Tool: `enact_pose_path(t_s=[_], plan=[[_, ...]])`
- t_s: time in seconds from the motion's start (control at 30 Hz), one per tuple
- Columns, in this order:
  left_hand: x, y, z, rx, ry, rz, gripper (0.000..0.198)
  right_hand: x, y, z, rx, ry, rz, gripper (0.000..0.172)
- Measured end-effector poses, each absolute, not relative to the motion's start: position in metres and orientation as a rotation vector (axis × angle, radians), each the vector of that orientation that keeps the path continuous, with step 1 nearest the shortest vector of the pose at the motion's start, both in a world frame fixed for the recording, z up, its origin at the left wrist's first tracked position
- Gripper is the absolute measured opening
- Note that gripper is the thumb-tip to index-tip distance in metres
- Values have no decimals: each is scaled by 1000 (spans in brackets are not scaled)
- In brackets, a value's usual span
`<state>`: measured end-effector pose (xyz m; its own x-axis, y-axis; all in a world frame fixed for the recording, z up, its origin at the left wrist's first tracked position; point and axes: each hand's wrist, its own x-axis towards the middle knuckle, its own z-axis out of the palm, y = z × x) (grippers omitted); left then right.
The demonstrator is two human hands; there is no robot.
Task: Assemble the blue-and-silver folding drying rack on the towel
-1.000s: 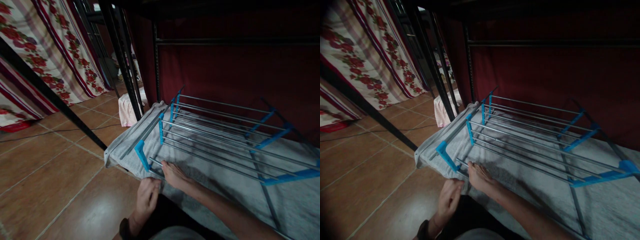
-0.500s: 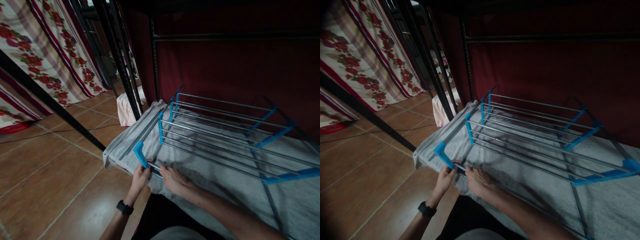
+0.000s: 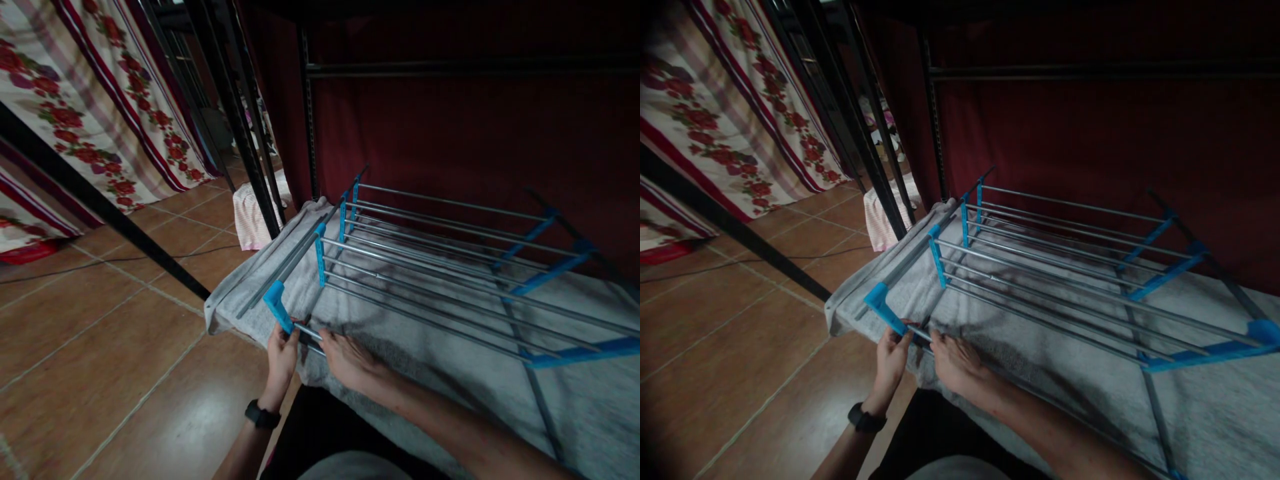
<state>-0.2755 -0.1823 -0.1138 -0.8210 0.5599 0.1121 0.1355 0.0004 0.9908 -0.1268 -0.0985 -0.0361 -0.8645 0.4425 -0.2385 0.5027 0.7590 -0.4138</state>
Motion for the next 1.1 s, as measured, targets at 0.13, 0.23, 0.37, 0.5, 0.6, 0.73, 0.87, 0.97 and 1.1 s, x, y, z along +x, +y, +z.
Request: enact_pose_path(t_s=[0.13, 0.23, 0.37, 0.5, 0.6, 0.73, 0.87, 0.97, 1.1], plan=[[-273, -179, -111, 707, 2008, 1932, 27, -127, -99, -34, 796, 2816, -711, 34], [-272, -177, -112, 710, 2017, 1936, 24, -127, -99, -35, 796, 2825, -715, 34], [-274, -175, -113, 713, 2001, 1953, 20, -126, -101, -38, 785, 2833, -700, 31], [-277, -175, -115, 744, 1935, 1952, 18, -124, -106, -40, 780, 2867, -643, 31], [-279, -176, -116, 770, 1885, 1942, 19, -124, -106, -39, 771, 2885, -644, 33], [-281, -176, -120, 780, 1840, 1955, 19, -125, -103, -38, 741, 2872, -687, 31], [-285, -175, -123, 794, 1768, 1952, 16, -125, -101, -40, 764, 2840, -729, 30], [-287, -174, -124, 797, 1713, 1942, 15, -125, -102, -40, 761, 2839, -729, 32], [-287, -175, -121, 790, 1648, 1930, 14, -125, -103, -42, 745, 2848, -708, 33]])
